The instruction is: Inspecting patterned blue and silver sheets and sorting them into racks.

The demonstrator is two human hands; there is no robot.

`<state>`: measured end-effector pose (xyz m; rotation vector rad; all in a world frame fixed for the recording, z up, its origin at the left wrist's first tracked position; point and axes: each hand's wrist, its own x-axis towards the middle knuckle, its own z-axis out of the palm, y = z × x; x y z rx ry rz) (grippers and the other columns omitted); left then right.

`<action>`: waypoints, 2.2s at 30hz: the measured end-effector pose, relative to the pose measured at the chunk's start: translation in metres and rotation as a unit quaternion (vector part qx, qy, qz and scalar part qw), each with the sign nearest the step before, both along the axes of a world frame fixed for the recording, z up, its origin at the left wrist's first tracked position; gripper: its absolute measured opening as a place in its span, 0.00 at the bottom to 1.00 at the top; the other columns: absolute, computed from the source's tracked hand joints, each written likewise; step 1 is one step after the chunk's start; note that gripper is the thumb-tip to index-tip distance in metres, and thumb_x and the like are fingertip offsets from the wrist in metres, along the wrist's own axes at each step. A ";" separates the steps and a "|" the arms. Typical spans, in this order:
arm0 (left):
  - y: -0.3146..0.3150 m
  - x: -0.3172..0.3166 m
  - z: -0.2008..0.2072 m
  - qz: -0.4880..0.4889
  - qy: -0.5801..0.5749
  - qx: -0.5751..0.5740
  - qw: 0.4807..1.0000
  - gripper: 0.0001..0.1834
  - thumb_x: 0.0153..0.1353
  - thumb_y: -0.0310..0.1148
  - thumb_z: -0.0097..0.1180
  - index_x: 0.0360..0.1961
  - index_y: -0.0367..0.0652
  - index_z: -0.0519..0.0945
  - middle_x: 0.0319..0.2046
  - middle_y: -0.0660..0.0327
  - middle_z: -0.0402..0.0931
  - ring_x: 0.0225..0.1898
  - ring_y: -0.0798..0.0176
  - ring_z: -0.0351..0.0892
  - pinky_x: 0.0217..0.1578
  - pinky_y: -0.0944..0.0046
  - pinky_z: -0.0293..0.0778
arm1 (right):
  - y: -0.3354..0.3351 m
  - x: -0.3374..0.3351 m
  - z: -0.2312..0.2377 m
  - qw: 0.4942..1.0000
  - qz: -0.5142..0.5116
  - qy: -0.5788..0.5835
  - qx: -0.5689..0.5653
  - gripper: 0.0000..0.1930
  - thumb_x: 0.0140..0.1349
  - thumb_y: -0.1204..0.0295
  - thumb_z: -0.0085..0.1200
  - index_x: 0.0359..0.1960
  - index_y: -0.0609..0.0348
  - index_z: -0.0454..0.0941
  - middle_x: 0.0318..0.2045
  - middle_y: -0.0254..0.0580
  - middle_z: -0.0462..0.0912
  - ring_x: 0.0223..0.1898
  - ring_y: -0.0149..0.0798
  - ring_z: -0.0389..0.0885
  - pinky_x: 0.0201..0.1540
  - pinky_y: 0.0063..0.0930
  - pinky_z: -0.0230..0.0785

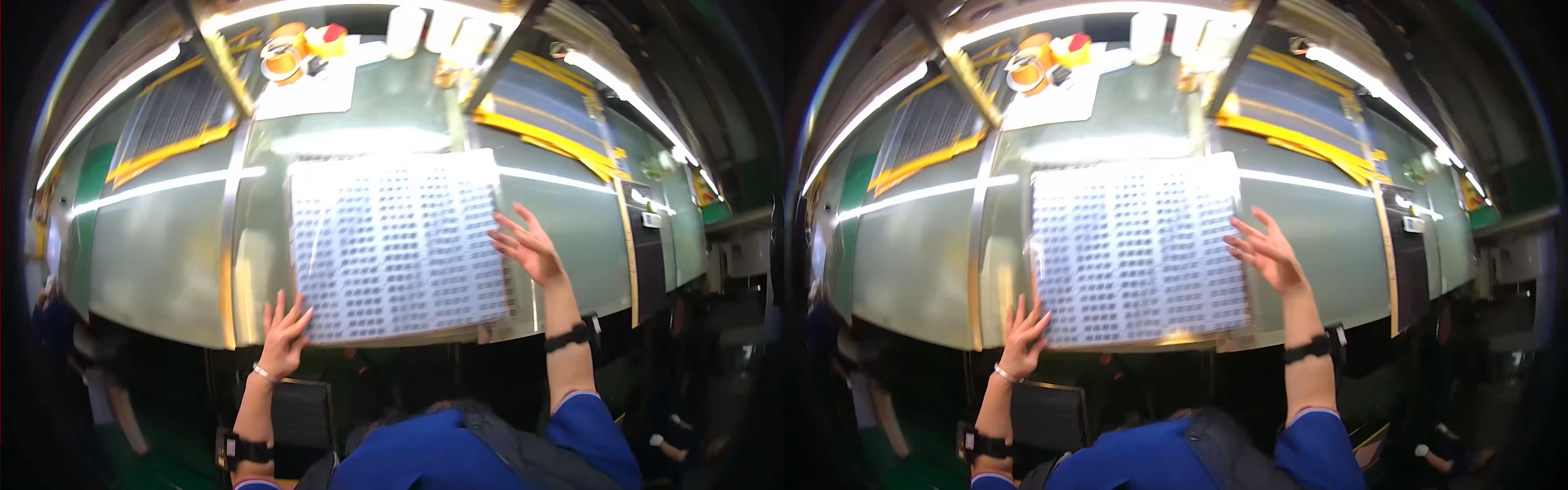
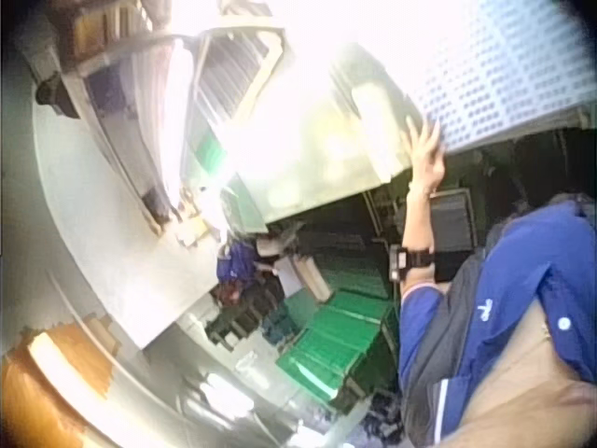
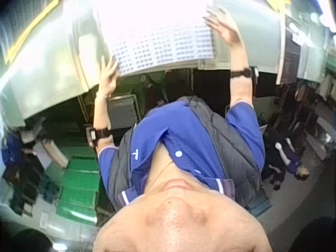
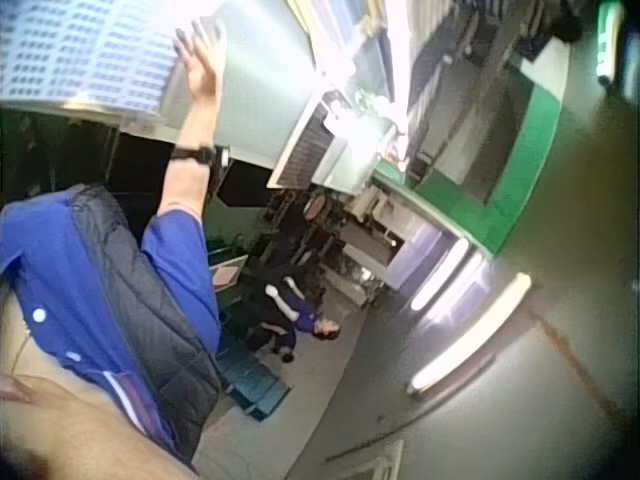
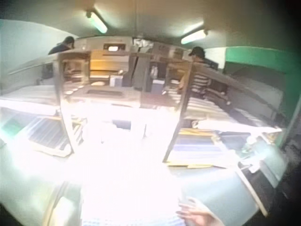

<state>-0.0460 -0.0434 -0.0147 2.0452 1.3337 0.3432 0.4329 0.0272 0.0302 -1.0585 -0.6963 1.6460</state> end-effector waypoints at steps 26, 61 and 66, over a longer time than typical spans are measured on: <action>0.007 0.017 0.005 -0.005 -0.001 -0.017 1.000 0.31 0.44 0.20 0.56 0.55 0.51 0.75 0.65 0.55 0.56 0.70 0.43 0.38 0.66 0.44 0.28 | 0.120 0.008 -0.035 0.635 0.096 -0.767 0.017 0.21 0.66 0.56 0.36 0.61 0.27 0.64 0.35 0.47 0.82 0.40 0.49 0.80 0.47 0.39 0.69; 0.230 0.099 -0.041 0.173 0.270 0.322 0.891 0.23 0.60 0.34 0.45 0.54 0.31 0.67 0.55 0.47 0.67 0.55 0.51 0.67 0.57 0.59 0.62 | 0.057 0.007 -0.063 0.684 0.024 -0.715 0.141 0.47 0.44 0.37 0.57 0.65 0.43 0.59 0.65 0.55 0.45 0.67 0.54 0.39 0.67 0.52 0.25; 0.232 0.097 -0.052 0.200 0.213 0.340 0.894 0.18 0.60 0.33 0.45 0.48 0.34 0.73 0.52 0.52 0.71 0.53 0.51 0.68 0.55 0.59 0.63 | -0.066 0.046 -0.044 0.727 0.156 -0.657 0.125 0.55 0.34 0.36 0.63 0.67 0.41 0.54 0.68 0.56 0.37 0.69 0.55 0.27 0.67 0.52 0.21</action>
